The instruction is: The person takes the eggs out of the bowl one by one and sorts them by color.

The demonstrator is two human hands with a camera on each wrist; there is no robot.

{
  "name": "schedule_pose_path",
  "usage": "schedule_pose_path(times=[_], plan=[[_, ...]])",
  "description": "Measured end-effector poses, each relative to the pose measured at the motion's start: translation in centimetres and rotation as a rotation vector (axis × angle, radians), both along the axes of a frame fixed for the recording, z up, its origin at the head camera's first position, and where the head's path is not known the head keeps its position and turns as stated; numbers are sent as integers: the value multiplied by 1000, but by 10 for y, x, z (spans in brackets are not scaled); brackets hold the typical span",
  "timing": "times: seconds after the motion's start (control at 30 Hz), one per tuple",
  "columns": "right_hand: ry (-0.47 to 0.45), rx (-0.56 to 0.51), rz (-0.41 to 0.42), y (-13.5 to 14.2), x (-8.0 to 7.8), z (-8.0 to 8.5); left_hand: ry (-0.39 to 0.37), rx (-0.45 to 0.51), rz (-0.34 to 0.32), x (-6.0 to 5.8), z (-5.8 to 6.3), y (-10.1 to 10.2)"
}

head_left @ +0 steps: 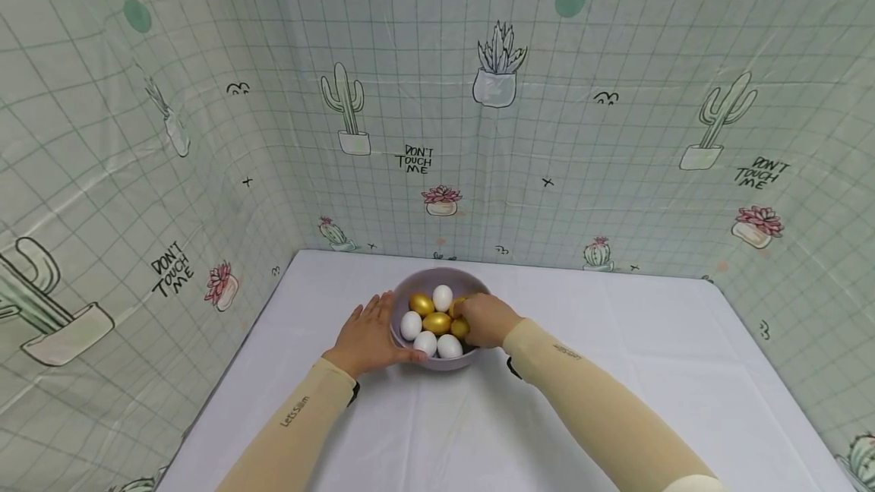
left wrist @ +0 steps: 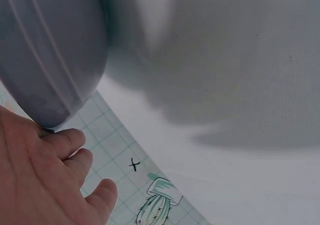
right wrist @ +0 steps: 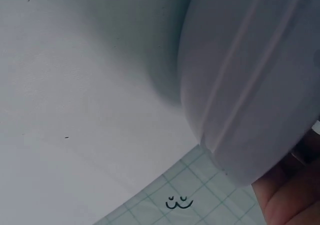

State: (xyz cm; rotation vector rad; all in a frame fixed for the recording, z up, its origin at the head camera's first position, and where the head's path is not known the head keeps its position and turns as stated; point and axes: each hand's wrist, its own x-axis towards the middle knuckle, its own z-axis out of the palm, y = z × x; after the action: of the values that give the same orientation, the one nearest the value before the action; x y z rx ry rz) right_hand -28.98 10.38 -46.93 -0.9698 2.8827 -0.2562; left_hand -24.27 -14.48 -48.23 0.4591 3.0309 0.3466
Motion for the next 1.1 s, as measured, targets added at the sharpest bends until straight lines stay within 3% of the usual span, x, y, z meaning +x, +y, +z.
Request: schedule_pose_path(times=[0.2, 0.43, 0.7, 1.1], plan=[[61, -79, -33, 9, -2, 10, 8, 6, -3, 0, 1, 0], [17, -235, -101, 27, -2, 26, 8, 13, -2, 0, -1, 0], [34, -373, -152, 66, -1, 41, 7, 13, -7, 2, 3, 1], [-33, -422, -263, 120, 2, 28, 11, 36, -7, 2, 2, 1]])
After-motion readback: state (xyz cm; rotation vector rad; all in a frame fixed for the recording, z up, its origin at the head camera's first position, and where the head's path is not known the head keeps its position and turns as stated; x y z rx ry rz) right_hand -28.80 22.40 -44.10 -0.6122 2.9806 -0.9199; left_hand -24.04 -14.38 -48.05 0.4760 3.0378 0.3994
